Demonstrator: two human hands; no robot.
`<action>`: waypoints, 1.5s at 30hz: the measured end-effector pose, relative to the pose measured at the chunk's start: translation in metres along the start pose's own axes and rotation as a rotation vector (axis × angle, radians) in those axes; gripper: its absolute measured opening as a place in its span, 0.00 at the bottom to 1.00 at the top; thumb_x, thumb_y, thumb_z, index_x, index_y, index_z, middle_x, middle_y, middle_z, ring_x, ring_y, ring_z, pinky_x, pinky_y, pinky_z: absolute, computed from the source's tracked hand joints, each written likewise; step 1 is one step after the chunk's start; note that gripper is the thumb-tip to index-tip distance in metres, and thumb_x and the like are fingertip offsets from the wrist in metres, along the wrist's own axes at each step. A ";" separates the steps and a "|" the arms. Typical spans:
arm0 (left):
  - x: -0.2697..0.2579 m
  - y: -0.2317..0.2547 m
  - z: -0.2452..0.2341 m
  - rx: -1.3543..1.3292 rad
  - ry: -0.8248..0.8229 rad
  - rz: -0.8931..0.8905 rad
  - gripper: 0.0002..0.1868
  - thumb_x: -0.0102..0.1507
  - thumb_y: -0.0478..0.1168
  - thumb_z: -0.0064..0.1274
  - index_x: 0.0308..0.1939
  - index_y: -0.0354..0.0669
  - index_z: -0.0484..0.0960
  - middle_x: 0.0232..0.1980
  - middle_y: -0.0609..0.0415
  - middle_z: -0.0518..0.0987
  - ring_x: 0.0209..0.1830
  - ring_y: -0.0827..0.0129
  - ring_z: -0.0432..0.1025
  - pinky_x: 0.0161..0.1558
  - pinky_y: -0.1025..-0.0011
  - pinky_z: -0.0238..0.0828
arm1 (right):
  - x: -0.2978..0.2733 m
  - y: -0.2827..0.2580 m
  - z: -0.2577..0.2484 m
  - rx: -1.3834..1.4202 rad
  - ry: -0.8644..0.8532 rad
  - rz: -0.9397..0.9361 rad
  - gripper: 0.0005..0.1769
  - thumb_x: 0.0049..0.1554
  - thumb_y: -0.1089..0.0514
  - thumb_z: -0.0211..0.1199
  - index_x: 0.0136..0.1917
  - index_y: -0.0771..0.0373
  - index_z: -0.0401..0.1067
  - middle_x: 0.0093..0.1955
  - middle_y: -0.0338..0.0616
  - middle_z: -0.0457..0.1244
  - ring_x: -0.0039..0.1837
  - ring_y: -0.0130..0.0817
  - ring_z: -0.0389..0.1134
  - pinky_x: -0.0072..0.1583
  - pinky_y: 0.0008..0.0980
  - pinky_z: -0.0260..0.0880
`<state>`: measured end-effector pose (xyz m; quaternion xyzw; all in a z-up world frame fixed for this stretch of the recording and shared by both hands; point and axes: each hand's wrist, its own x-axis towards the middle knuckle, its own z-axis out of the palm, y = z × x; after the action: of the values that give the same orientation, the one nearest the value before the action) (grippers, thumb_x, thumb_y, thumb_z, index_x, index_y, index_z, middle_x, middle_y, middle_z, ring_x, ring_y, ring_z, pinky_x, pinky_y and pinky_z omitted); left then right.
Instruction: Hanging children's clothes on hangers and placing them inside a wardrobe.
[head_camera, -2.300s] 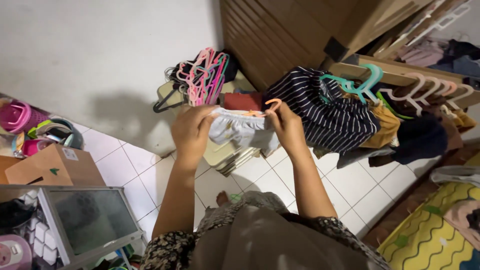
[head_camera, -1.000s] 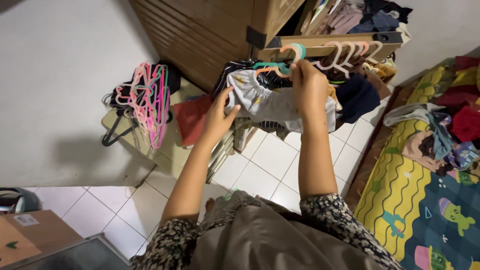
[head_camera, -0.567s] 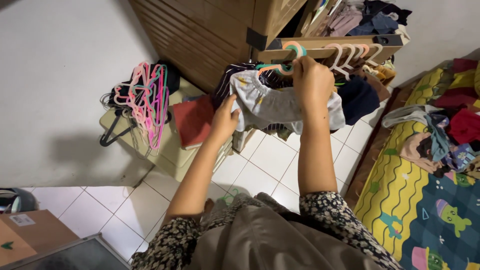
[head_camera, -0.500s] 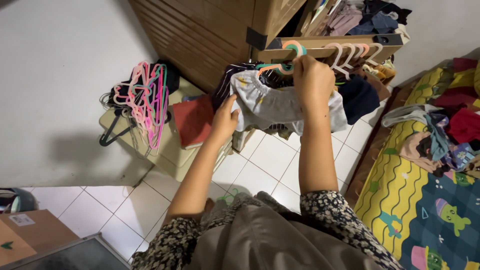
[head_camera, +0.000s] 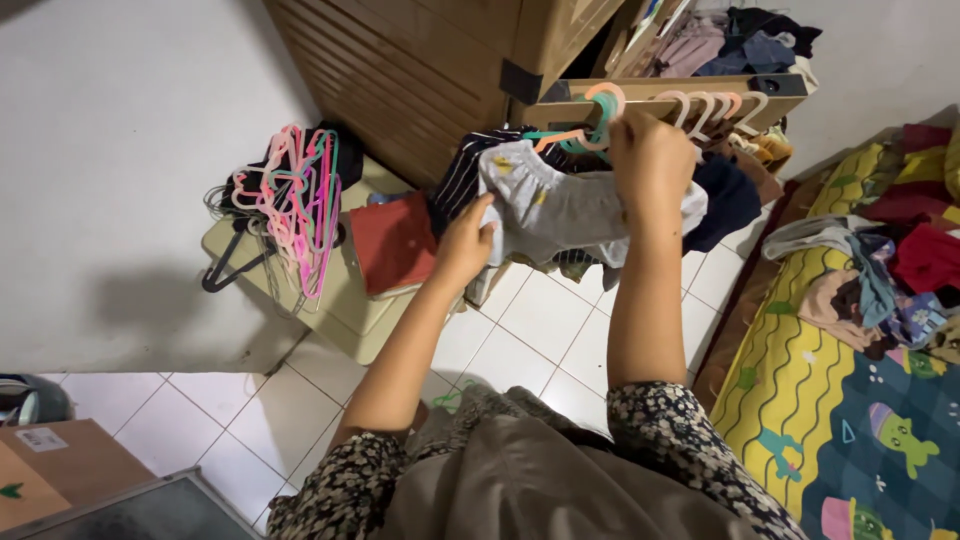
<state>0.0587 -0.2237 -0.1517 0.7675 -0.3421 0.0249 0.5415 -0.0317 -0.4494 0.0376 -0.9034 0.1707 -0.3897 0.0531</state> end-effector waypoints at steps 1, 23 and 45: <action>0.000 0.000 -0.001 -0.004 -0.002 0.001 0.25 0.64 0.31 0.55 0.66 0.38 0.72 0.63 0.38 0.76 0.61 0.42 0.72 0.59 0.59 0.70 | 0.000 -0.003 0.000 -0.004 0.000 0.001 0.11 0.59 0.51 0.68 0.43 0.61 0.81 0.36 0.57 0.68 0.38 0.59 0.69 0.41 0.52 0.69; 0.012 0.029 -0.005 -0.039 0.141 0.087 0.46 0.60 0.28 0.57 0.80 0.44 0.52 0.77 0.36 0.63 0.78 0.42 0.59 0.75 0.58 0.57 | -0.026 -0.013 0.022 0.074 -0.015 -0.030 0.13 0.64 0.52 0.65 0.42 0.62 0.74 0.36 0.55 0.67 0.39 0.57 0.69 0.41 0.50 0.67; -0.075 -0.005 -0.055 0.297 0.170 -0.246 0.38 0.60 0.38 0.60 0.73 0.45 0.63 0.78 0.40 0.61 0.74 0.43 0.59 0.69 0.52 0.60 | -0.118 -0.090 0.038 0.483 -0.025 -0.281 0.27 0.50 0.69 0.67 0.64 0.61 0.72 0.66 0.50 0.61 0.74 0.58 0.57 0.74 0.56 0.55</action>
<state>0.0223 -0.1388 -0.1639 0.8699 -0.1916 0.0736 0.4486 -0.0559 -0.3254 -0.0493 -0.8841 -0.0547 -0.4115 0.2147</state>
